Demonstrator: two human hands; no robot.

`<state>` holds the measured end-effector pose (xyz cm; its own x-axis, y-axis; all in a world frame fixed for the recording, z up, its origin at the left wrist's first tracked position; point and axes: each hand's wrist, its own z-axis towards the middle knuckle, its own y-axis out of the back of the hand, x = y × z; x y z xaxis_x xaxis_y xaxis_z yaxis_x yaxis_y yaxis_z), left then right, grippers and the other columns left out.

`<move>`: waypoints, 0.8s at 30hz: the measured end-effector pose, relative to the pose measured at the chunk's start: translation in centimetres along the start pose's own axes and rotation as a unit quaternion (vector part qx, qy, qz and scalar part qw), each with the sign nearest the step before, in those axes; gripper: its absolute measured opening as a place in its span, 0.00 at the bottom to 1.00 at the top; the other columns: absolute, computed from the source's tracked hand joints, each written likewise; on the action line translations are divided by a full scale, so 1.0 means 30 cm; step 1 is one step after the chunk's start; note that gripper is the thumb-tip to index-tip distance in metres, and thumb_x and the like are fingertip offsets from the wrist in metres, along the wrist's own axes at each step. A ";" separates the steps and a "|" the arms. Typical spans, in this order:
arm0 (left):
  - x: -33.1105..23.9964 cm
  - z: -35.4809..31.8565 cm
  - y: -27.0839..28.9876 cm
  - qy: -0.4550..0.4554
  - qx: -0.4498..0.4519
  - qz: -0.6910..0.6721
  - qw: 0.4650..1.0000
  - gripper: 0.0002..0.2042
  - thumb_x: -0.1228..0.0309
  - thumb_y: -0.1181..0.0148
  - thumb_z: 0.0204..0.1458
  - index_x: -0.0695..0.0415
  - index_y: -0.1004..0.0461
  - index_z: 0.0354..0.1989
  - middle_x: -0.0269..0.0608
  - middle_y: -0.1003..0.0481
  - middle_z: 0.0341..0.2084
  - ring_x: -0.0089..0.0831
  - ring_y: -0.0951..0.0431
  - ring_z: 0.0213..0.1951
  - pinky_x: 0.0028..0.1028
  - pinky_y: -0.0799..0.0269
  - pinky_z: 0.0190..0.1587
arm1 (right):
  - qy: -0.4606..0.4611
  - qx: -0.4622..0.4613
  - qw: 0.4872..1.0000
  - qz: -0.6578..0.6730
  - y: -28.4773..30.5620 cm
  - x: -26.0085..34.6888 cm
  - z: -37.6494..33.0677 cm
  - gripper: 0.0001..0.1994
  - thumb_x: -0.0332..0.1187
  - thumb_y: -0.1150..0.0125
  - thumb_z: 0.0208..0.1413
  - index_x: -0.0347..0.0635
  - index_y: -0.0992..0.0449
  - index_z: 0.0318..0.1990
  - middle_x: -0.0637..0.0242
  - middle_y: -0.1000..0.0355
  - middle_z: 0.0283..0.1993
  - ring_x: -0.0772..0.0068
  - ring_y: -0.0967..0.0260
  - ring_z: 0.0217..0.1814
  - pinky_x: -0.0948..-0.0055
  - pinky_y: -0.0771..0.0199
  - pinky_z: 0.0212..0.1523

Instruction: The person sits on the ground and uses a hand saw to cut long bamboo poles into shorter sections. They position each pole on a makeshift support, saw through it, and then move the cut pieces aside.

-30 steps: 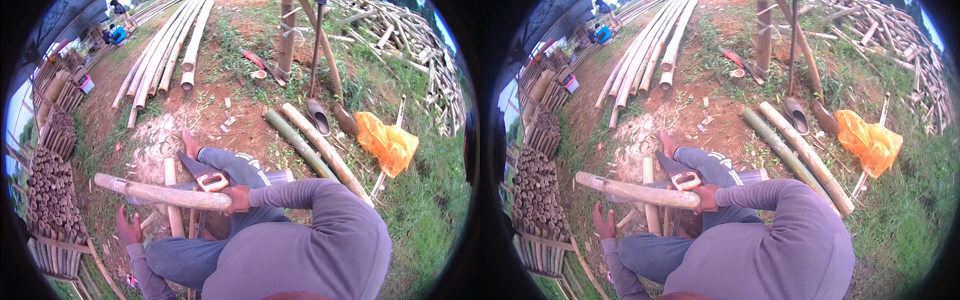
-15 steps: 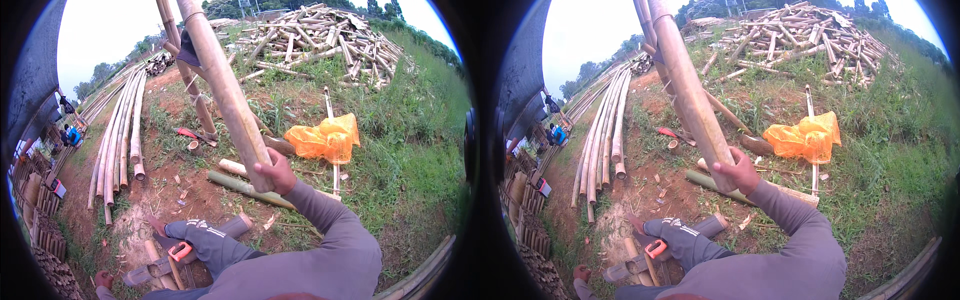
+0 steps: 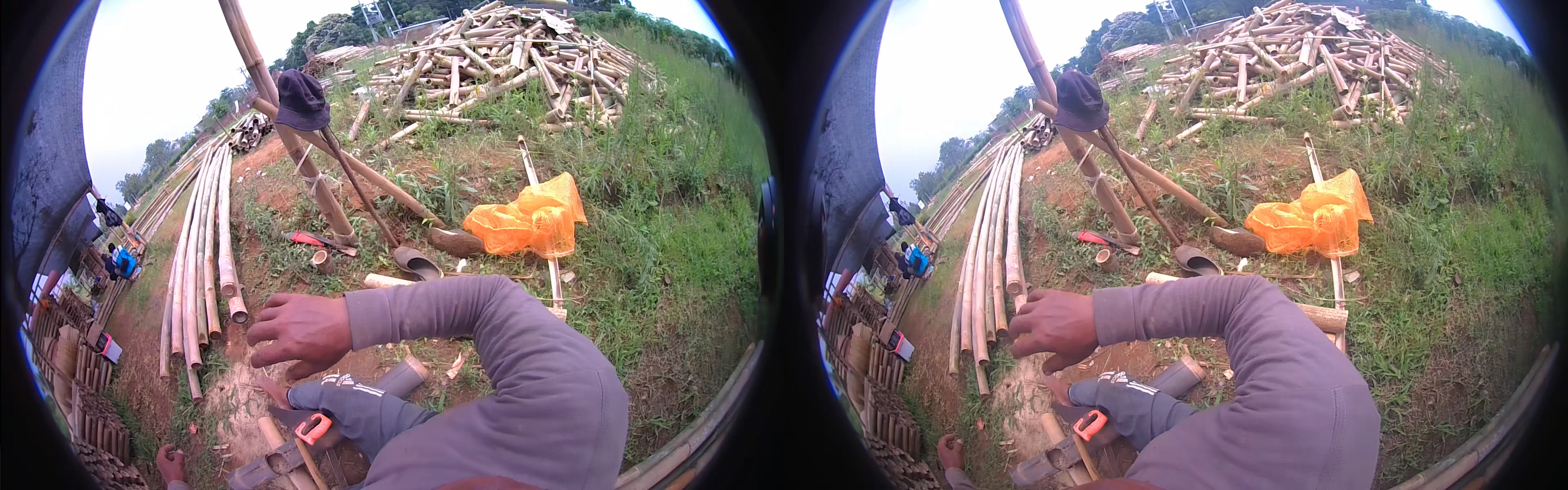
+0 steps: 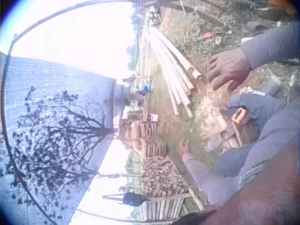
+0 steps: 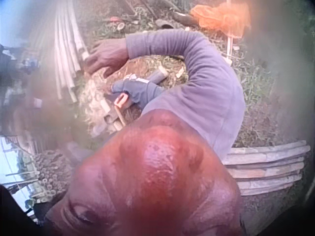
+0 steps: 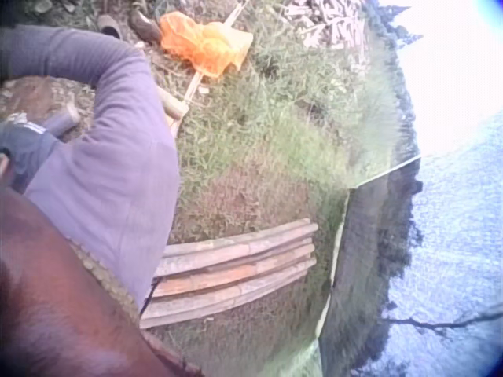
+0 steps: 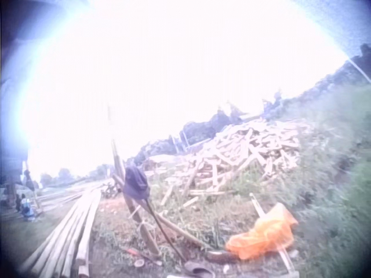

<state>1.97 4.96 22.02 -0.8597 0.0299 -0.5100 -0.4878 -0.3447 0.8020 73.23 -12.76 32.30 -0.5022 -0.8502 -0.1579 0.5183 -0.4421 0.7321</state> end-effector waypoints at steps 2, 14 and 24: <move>0.079 0.023 -0.117 0.012 0.054 0.003 0.998 0.22 0.72 0.27 0.49 0.61 0.23 0.53 0.42 0.22 0.35 0.33 0.21 0.34 0.34 0.21 0.38 | -0.125 0.094 0.974 0.166 -0.370 0.080 -0.129 0.29 0.45 0.24 0.50 0.49 0.24 0.60 0.58 0.27 0.59 0.47 0.26 0.60 0.45 0.31 0.62; 0.243 -0.221 -0.441 -0.006 0.213 -0.028 0.977 0.21 0.75 0.26 0.47 0.64 0.20 0.51 0.45 0.19 0.30 0.34 0.16 0.29 0.36 0.18 0.33 | -0.254 0.255 0.919 0.163 -0.955 0.397 -0.627 0.32 0.50 0.22 0.48 0.52 0.23 0.62 0.57 0.36 0.73 0.49 0.42 0.78 0.42 0.38 0.72; 0.138 -0.376 -0.320 0.048 0.225 -0.011 0.973 0.27 0.73 0.28 0.48 0.64 0.22 0.59 0.46 0.18 0.34 0.33 0.18 0.37 0.32 0.21 0.42 | -0.246 0.255 0.924 0.147 -0.984 0.413 -0.639 0.34 0.51 0.27 0.53 0.54 0.27 0.67 0.58 0.42 0.79 0.50 0.50 0.84 0.33 0.45 0.75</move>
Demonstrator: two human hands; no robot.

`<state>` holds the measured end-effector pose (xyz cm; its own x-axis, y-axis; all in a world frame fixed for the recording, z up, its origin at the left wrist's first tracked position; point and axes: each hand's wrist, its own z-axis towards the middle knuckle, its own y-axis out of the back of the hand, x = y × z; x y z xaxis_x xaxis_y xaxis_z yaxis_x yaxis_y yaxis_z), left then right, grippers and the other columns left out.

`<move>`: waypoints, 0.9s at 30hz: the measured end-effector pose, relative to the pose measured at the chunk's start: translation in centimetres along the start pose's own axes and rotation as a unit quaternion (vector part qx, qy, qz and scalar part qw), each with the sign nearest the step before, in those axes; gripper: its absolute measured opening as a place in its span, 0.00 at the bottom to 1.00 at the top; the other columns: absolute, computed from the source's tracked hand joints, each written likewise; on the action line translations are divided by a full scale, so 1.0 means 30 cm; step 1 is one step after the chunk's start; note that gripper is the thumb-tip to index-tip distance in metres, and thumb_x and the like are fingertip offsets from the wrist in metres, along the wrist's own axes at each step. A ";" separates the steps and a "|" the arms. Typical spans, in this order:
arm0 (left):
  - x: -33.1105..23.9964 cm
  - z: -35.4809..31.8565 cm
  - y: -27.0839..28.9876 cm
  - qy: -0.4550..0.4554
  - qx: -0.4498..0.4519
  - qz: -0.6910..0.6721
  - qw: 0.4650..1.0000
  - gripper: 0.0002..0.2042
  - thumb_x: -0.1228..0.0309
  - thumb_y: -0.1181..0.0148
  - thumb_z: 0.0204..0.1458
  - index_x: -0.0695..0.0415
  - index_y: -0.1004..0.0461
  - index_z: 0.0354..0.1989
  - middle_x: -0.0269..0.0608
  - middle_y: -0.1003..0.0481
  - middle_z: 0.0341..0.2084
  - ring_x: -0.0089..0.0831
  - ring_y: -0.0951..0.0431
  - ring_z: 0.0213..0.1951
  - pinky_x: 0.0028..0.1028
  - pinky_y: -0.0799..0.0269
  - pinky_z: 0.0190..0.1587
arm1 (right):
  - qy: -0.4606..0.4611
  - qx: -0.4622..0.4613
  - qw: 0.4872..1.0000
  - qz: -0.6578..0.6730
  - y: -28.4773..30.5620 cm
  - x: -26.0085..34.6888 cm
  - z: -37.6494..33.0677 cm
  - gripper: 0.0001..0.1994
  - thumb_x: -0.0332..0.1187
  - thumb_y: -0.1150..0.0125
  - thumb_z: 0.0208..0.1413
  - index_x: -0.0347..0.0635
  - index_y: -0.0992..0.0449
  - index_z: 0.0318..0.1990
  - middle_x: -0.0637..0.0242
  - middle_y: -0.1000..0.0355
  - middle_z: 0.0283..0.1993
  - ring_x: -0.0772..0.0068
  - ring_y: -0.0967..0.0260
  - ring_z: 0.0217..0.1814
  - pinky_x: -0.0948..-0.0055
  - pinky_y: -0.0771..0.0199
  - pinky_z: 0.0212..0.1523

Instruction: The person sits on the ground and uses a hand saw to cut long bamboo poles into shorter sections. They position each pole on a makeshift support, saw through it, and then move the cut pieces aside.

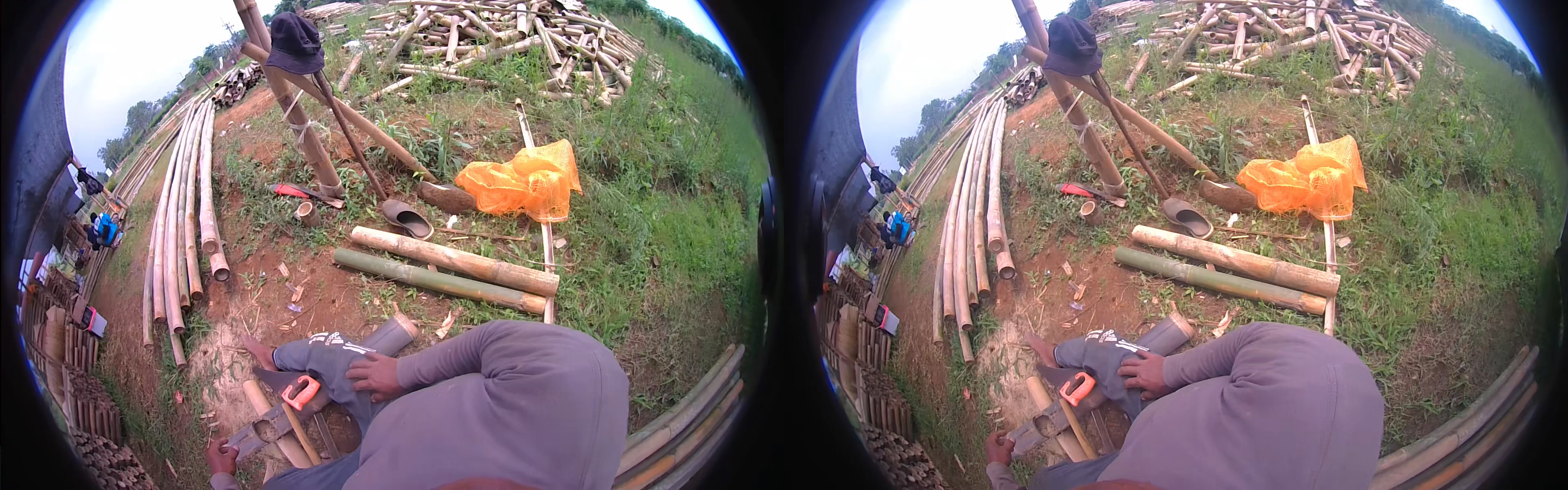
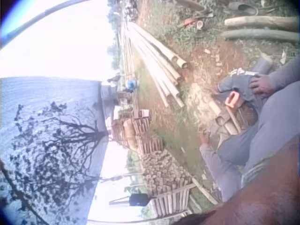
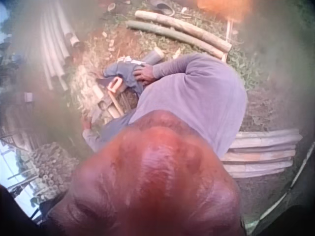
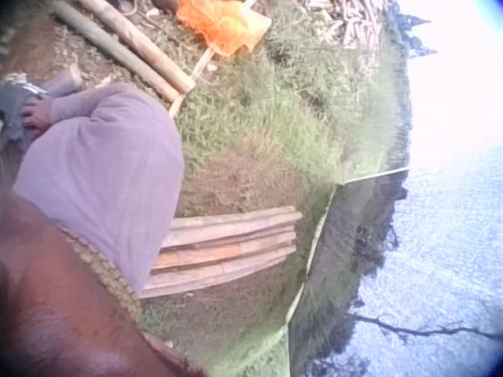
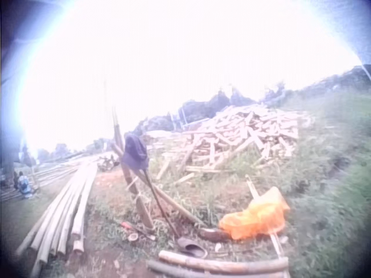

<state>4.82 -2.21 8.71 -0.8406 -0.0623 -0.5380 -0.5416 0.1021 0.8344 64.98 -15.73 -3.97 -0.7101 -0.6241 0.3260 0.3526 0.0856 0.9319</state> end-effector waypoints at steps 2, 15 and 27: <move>-0.102 -0.073 0.000 -0.020 -0.029 0.033 0.999 0.28 0.68 0.28 0.50 0.65 0.22 0.60 0.48 0.17 0.37 0.35 0.16 0.40 0.37 0.19 0.46 | -0.020 0.021 0.999 0.017 0.064 0.025 -0.009 0.33 0.50 0.30 0.57 0.54 0.29 0.69 0.58 0.42 0.80 0.50 0.51 0.85 0.31 0.48 0.78; 0.345 -0.597 -0.498 0.290 0.179 -0.173 0.924 0.29 0.63 0.23 0.52 0.57 0.22 0.63 0.49 0.16 0.48 0.36 0.17 0.51 0.35 0.22 0.55 | -0.001 -0.088 0.994 0.059 0.033 0.024 0.008 0.26 0.45 0.27 0.54 0.54 0.20 0.61 0.60 0.33 0.73 0.47 0.42 0.78 0.40 0.45 0.76; 0.422 -0.830 -0.854 0.367 0.152 -0.178 0.900 0.30 0.63 0.23 0.52 0.57 0.22 0.64 0.49 0.16 0.49 0.36 0.17 0.52 0.36 0.21 0.55 | -0.026 -0.072 0.997 0.005 0.049 0.018 0.109 0.21 0.45 0.25 0.49 0.56 0.17 0.52 0.61 0.29 0.60 0.49 0.35 0.67 0.42 0.42 0.67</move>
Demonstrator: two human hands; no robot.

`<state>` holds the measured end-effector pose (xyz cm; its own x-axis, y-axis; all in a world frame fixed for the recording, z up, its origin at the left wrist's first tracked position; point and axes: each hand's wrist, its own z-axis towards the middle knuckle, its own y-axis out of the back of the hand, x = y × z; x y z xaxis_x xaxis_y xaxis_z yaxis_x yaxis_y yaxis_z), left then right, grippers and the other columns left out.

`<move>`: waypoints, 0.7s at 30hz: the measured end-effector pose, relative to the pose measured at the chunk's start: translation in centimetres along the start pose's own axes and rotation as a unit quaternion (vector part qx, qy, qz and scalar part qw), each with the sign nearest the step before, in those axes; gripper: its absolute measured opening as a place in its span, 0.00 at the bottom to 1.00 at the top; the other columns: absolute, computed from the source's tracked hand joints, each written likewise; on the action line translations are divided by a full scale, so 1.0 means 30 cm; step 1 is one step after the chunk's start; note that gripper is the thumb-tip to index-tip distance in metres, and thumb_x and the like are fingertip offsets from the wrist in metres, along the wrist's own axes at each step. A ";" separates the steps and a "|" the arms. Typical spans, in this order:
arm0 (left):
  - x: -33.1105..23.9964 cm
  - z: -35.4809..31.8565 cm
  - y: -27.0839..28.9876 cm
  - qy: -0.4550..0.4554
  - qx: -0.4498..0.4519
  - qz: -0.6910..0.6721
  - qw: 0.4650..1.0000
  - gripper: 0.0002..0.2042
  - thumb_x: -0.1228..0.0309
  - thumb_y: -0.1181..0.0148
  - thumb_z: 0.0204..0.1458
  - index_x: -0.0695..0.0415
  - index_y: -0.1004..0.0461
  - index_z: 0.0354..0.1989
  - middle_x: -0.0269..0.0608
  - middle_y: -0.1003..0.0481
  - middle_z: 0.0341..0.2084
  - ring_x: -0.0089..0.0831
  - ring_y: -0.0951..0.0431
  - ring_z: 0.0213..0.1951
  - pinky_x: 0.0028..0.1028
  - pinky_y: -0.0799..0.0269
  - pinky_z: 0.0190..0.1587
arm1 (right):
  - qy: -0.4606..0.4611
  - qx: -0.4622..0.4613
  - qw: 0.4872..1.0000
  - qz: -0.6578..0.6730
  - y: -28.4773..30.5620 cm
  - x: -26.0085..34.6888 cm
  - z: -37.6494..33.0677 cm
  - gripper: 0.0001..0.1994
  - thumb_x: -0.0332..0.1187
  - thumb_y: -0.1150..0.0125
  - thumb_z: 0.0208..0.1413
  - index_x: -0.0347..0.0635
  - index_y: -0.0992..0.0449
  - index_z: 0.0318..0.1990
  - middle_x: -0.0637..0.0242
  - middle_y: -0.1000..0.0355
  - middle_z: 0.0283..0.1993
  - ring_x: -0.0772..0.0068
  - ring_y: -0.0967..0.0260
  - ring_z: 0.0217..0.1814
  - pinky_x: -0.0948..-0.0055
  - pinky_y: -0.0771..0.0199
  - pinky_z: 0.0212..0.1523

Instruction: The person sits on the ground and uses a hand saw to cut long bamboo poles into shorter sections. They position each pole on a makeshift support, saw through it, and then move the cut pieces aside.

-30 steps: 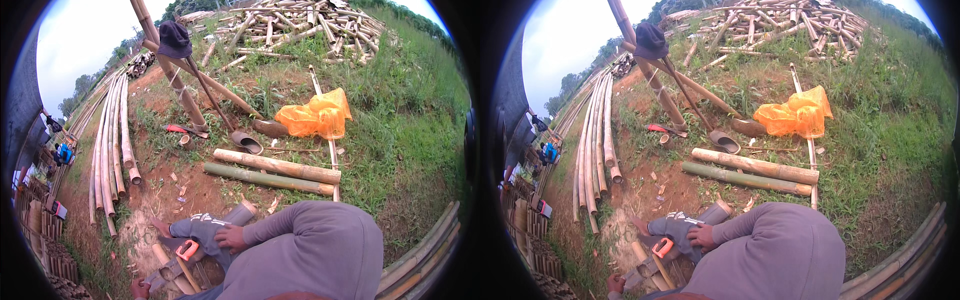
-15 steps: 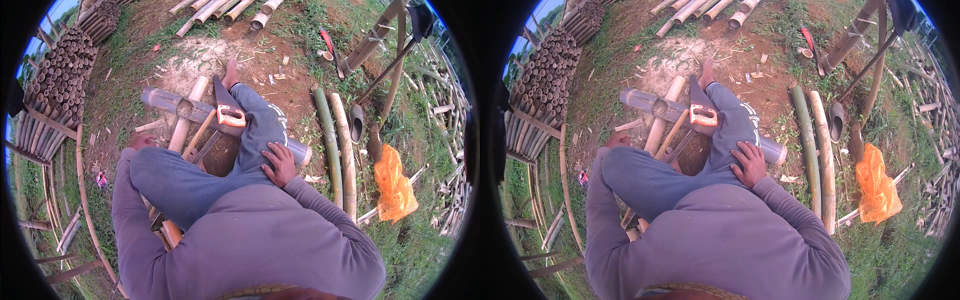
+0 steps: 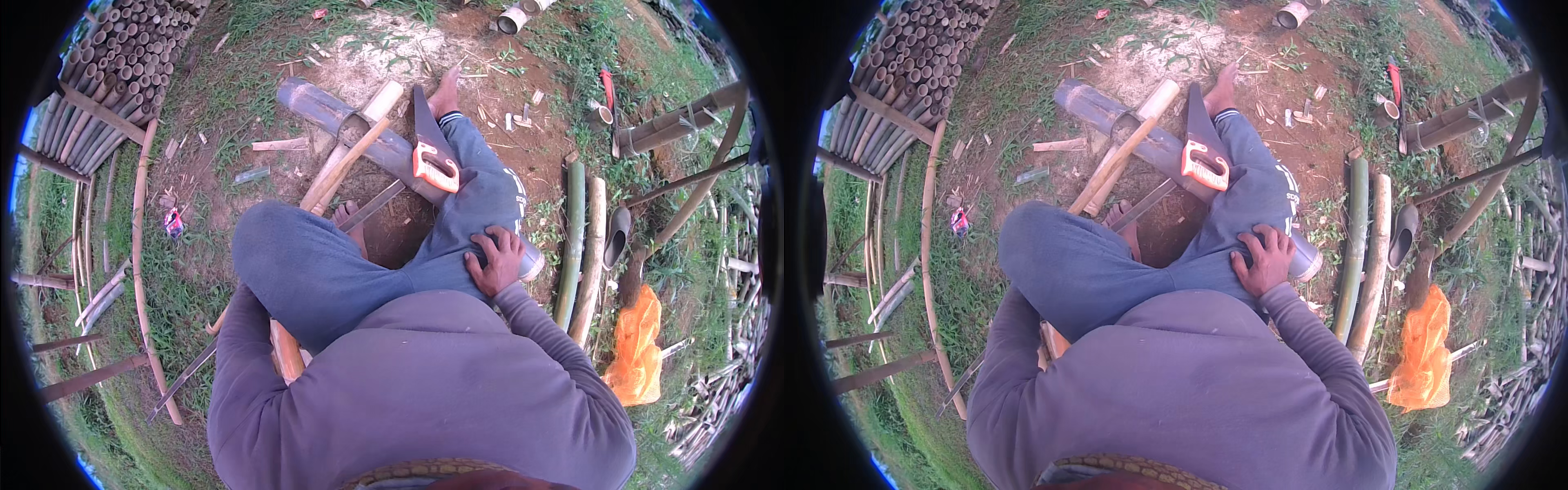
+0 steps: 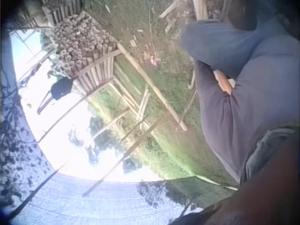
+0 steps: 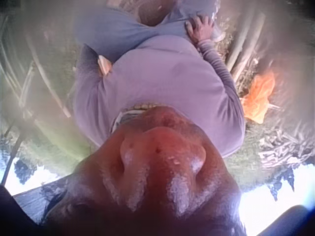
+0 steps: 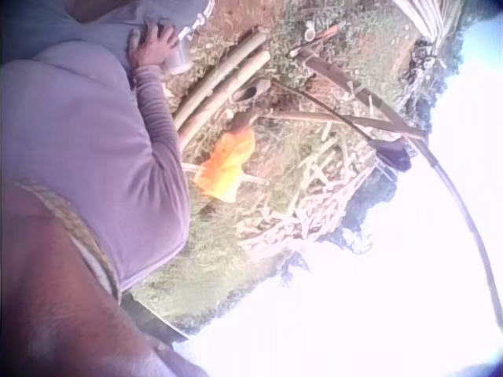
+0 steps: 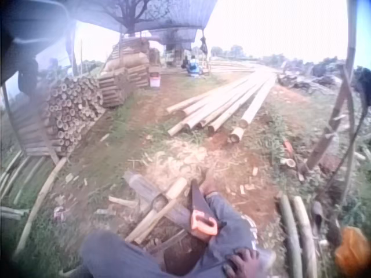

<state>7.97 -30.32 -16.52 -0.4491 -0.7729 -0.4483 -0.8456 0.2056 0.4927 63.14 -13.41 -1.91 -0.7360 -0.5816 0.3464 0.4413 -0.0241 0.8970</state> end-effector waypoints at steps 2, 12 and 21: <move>0.003 0.003 0.009 0.005 -0.003 0.001 1.000 0.30 0.62 0.23 0.52 0.57 0.22 0.64 0.49 0.16 0.49 0.37 0.17 0.52 0.36 0.21 0.55 | -0.003 -0.017 1.000 -0.008 -0.012 0.002 -0.004 0.20 0.45 0.25 0.49 0.56 0.17 0.50 0.62 0.30 0.59 0.50 0.35 0.65 0.43 0.43 0.67; -0.007 -0.002 -0.145 0.004 -0.012 -0.008 1.000 0.31 0.62 0.23 0.51 0.57 0.23 0.64 0.50 0.16 0.49 0.37 0.17 0.52 0.36 0.21 0.55 | 0.000 -0.016 1.000 -0.008 -0.033 0.007 0.009 0.20 0.46 0.24 0.49 0.57 0.17 0.50 0.64 0.31 0.58 0.50 0.36 0.63 0.44 0.43 0.67; -0.027 0.028 -0.187 -0.025 -0.013 -0.003 1.000 0.31 0.62 0.22 0.51 0.57 0.23 0.64 0.50 0.16 0.50 0.38 0.17 0.53 0.37 0.21 0.55 | -0.006 0.007 1.000 0.009 -0.018 -0.005 0.005 0.19 0.46 0.24 0.49 0.55 0.17 0.49 0.62 0.30 0.57 0.51 0.36 0.64 0.43 0.44 0.67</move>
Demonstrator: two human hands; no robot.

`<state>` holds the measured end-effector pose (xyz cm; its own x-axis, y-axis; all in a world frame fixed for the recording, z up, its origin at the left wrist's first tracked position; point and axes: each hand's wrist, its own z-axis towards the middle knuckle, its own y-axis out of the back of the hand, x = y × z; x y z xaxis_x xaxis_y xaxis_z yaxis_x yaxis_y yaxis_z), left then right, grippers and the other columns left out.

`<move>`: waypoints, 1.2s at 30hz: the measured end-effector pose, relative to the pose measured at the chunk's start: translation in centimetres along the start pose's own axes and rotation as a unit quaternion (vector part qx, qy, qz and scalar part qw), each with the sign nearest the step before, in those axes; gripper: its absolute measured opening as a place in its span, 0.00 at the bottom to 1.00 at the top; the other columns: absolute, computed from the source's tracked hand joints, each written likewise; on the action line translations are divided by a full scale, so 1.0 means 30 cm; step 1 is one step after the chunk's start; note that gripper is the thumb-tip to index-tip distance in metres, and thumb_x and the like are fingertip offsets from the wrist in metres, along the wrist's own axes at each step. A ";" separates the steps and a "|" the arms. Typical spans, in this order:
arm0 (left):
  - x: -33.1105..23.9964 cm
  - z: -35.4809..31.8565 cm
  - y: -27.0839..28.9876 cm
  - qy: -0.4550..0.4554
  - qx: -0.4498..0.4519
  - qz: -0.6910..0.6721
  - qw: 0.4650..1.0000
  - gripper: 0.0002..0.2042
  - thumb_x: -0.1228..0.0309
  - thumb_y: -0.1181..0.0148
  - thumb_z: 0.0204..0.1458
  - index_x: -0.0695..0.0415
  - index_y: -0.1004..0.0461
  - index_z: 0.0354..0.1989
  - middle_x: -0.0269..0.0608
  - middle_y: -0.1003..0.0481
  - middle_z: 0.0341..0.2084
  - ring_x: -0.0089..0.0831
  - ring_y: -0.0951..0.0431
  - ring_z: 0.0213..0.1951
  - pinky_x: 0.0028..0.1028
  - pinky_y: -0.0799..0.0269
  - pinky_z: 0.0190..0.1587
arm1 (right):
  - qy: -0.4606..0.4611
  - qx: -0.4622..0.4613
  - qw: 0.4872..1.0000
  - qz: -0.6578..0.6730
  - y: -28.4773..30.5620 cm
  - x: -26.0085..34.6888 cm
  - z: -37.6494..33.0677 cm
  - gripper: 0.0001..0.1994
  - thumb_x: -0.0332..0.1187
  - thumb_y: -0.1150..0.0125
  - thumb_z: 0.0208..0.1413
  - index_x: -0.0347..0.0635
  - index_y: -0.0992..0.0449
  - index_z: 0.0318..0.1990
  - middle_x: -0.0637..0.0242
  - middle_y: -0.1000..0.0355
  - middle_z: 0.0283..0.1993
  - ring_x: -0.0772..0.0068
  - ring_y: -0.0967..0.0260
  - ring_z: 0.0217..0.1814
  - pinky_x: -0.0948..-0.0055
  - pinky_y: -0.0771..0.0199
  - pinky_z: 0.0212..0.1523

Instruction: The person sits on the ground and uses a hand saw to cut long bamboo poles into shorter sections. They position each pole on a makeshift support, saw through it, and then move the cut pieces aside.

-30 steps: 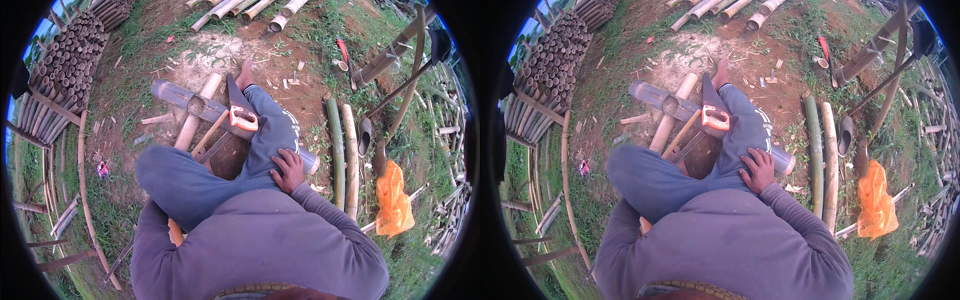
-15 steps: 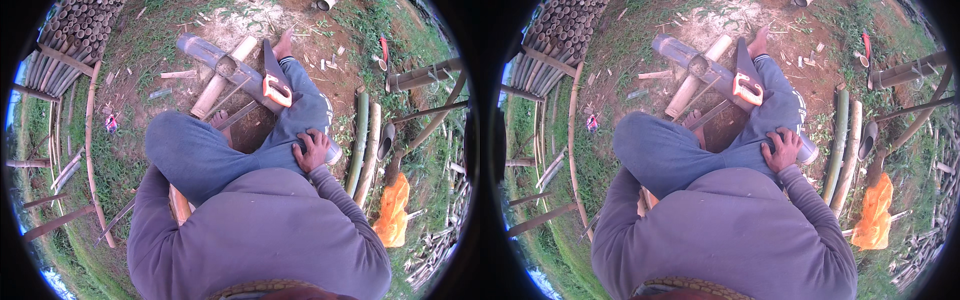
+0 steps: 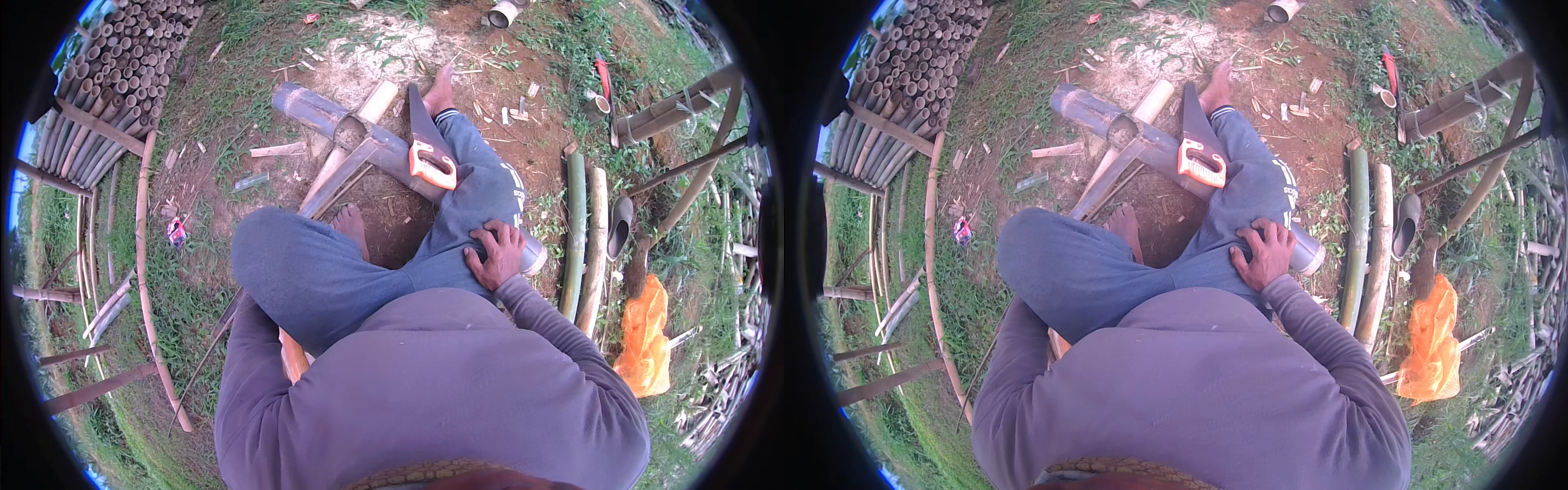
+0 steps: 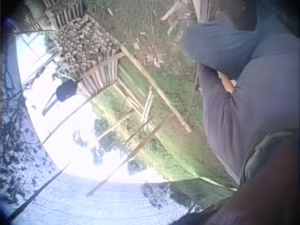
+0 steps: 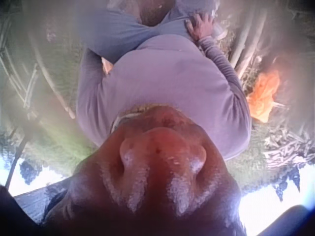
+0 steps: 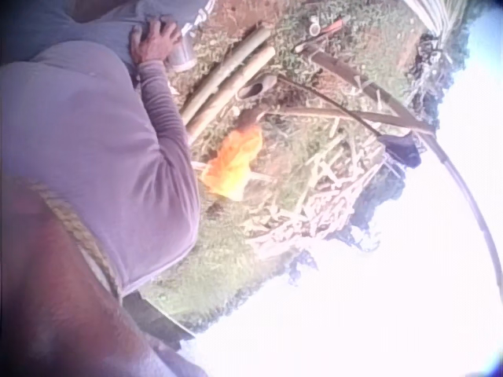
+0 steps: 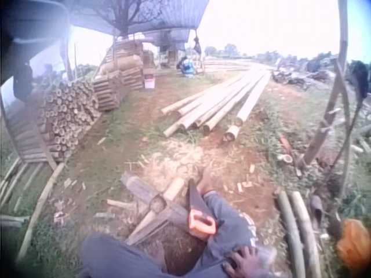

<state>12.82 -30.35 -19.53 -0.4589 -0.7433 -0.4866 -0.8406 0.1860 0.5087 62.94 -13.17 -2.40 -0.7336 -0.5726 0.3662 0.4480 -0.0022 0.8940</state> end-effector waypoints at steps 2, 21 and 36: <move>0.021 0.001 0.040 -0.006 -0.003 -0.004 1.000 0.31 0.62 0.22 0.51 0.57 0.23 0.64 0.50 0.16 0.50 0.38 0.17 0.53 0.37 0.21 0.55 | -0.004 -0.003 1.000 0.003 -0.001 0.006 0.005 0.20 0.46 0.25 0.49 0.55 0.17 0.49 0.62 0.30 0.57 0.51 0.36 0.65 0.43 0.44 0.67; -0.405 -0.435 1.020 -0.142 -0.357 0.139 0.913 0.30 0.63 0.26 0.53 0.57 0.25 0.65 0.50 0.17 0.47 0.42 0.17 0.51 0.39 0.21 0.56 | -0.049 0.028 0.996 0.070 0.002 -0.016 0.267 0.22 0.53 0.34 0.62 0.53 0.20 0.57 0.58 0.26 0.57 0.49 0.30 0.64 0.44 0.36 0.64; -0.742 -0.032 0.835 -0.160 -0.131 0.224 0.952 0.33 0.61 0.24 0.54 0.59 0.27 0.67 0.53 0.18 0.53 0.45 0.17 0.56 0.40 0.22 0.59 | -0.208 -0.017 0.972 0.105 0.093 -0.437 0.566 0.31 0.55 0.33 0.63 0.35 0.22 0.60 0.43 0.21 0.59 0.41 0.24 0.63 0.53 0.26 0.65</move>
<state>2.26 -9.77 4.71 -0.8546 -0.3845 -0.3491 -0.4577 0.2400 0.8561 65.12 8.25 -0.32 -0.7648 -0.1813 0.6182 0.6211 0.0472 0.7823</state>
